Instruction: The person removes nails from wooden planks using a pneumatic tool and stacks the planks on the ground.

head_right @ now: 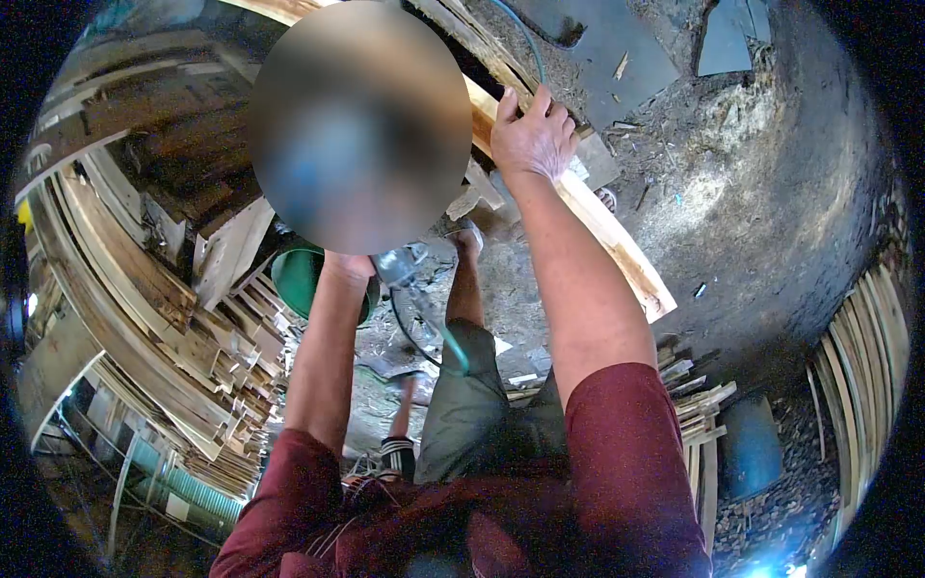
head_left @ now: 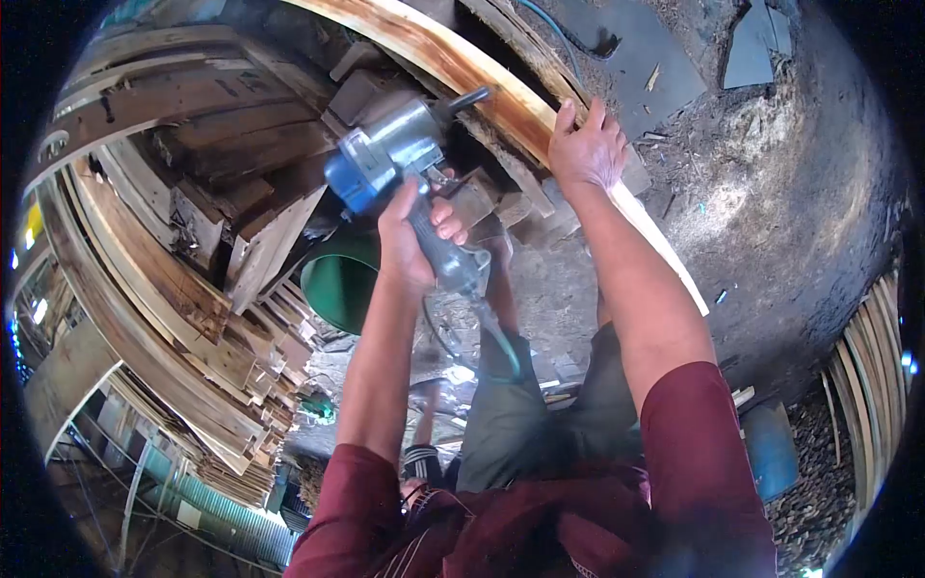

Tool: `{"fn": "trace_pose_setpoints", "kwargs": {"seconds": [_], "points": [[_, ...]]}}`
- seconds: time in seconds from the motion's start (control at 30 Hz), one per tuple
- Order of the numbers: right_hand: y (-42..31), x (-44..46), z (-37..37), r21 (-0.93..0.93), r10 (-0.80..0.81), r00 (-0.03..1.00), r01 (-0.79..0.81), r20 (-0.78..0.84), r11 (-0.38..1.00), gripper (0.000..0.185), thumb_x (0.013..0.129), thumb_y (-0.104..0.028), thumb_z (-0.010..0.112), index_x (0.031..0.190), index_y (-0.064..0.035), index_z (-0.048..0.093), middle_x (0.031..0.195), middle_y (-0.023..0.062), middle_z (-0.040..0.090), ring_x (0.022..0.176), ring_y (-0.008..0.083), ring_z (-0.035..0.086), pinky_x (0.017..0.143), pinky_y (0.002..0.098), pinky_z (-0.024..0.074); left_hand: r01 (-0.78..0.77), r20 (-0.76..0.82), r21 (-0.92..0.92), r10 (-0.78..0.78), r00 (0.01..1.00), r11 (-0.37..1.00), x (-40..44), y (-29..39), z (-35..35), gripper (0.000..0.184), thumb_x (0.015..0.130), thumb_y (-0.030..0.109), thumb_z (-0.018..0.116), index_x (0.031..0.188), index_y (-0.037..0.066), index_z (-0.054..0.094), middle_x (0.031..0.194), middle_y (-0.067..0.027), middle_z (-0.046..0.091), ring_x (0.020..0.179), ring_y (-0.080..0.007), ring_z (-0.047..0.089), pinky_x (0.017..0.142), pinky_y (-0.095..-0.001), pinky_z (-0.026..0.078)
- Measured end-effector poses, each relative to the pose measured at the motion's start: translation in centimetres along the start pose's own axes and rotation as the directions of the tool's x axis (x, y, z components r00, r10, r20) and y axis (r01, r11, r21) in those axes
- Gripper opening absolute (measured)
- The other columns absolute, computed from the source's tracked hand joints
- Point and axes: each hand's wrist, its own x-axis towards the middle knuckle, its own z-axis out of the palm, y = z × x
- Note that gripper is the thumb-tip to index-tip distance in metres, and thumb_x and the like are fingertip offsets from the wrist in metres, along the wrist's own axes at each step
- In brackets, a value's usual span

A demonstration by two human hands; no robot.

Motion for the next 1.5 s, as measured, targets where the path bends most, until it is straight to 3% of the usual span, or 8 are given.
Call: {"fn": "trace_pose_setpoints", "kwargs": {"seconds": [0.23,0.33,0.43,0.53,0.63,1.03,1.23,1.5], "points": [[0.2,-0.1,0.6,0.000,-0.018,0.998,0.018,-0.057,1.000,0.055,0.091,-0.050,0.042,0.132,-0.0127,0.045,0.120,0.0236,0.055,0.114,0.0396,0.050,0.099,0.0505,0.0330,-0.019,-0.236,0.449,0.140,0.962,0.893,-1.1,1.5,3.9,0.017,0.090,0.024,0.061,0.091,0.007,0.059,0.063,-0.0017,0.049,0.057,-0.0145,0.051,0.053,-0.0327,0.043],[-0.2,-0.4,0.0,-0.046,-0.007,1.000,0.006,-0.022,0.999,0.056,0.091,-0.051,0.042,0.133,-0.0139,0.042,0.118,0.0233,0.056,0.113,0.0391,0.051,0.099,0.0520,0.0314,-0.377,0.325,0.926,0.569,0.756,-0.028,-1.6,0.8,6.8,0.024,0.082,0.019,0.065,0.098,0.002,0.060,0.078,-0.0166,0.066,0.073,-0.0302,0.066,0.066,-0.0390,0.052],[-0.2,-0.4,-0.2,-0.018,0.002,1.000,-0.003,-0.025,1.000,0.058,0.091,-0.052,0.042,0.135,-0.0153,0.040,0.125,0.0213,0.051,0.115,0.0381,0.049,0.098,0.0526,0.0310,0.051,0.110,0.924,0.391,0.914,-0.379,-2.7,-0.4,9.1,0.042,0.078,0.014,0.060,0.118,0.003,0.053,0.096,-0.0256,0.063,0.093,-0.0439,0.059,0.080,-0.0475,0.048],[0.8,-0.4,0.9,0.061,0.012,0.998,-0.008,-0.064,0.998,0.058,0.091,-0.049,0.045,0.137,-0.0150,0.038,0.132,0.0202,0.044,0.120,0.0375,0.043,0.100,0.0523,0.0298,-0.215,0.328,0.938,0.492,0.806,-0.272,-0.4,-1.4,5.8,0.044,0.077,0.014,0.067,0.117,0.002,0.051,0.090,-0.0206,0.066,0.086,-0.0396,0.064,0.076,-0.0420,0.049],[1.1,-1.1,-0.3,0.300,-0.060,0.981,0.113,-0.183,0.947,0.057,0.089,-0.042,0.053,0.136,-0.0114,0.039,0.132,0.0215,0.043,0.121,0.0394,0.040,0.102,0.0531,0.0277,0.141,-0.369,0.660,0.155,0.916,0.738,0.7,2.1,4.9,0.008,0.084,0.010,0.064,0.088,0.008,0.057,0.062,-0.0029,0.050,0.053,-0.0120,0.049,0.052,-0.0312,0.042],[2.4,-2.2,-3.7,0.125,-0.588,0.804,0.576,0.093,0.808,0.080,0.075,-0.050,0.070,0.135,-0.0058,0.040,0.122,0.0166,0.052,0.117,0.0350,0.044,0.101,0.0512,0.0305,-0.061,-0.022,0.338,0.073,0.997,0.939,0.1,-2.0,5.0,0.026,0.083,0.032,0.068,0.087,0.011,0.054,0.062,-0.0018,0.051,0.059,-0.0208,0.054,0.060,-0.0385,0.046],[-0.5,-1.2,-3.9,-0.030,-0.339,0.863,0.377,0.374,0.926,0.064,0.064,-0.034,0.076,0.118,-0.0073,0.054,0.110,0.0153,0.062,0.105,0.0346,0.057,0.090,0.0448,0.0457,-0.221,0.169,0.975,0.645,0.745,-0.001,-7.0,-7.2,-3.4,0.023,0.085,0.024,0.070,0.085,0.006,0.056,0.063,-0.0001,0.048,0.052,-0.0108,0.044,0.048,-0.0268,0.040],[25.3,-5.1,-16.3,-0.100,-0.359,0.844,0.429,0.398,0.898,0.062,0.058,-0.027,0.078,0.112,-0.0051,0.056,0.103,0.0192,0.060,0.099,0.0392,0.057,0.081,0.0452,0.0488,0.060,-0.239,0.906,0.389,0.890,0.420,-18.0,-10.3,-8.6,0.032,0.077,0.019,0.072,0.103,0.003,0.060,0.091,-0.0075,0.063,0.074,-0.0143,0.058,0.061,-0.0322,0.047]]}}
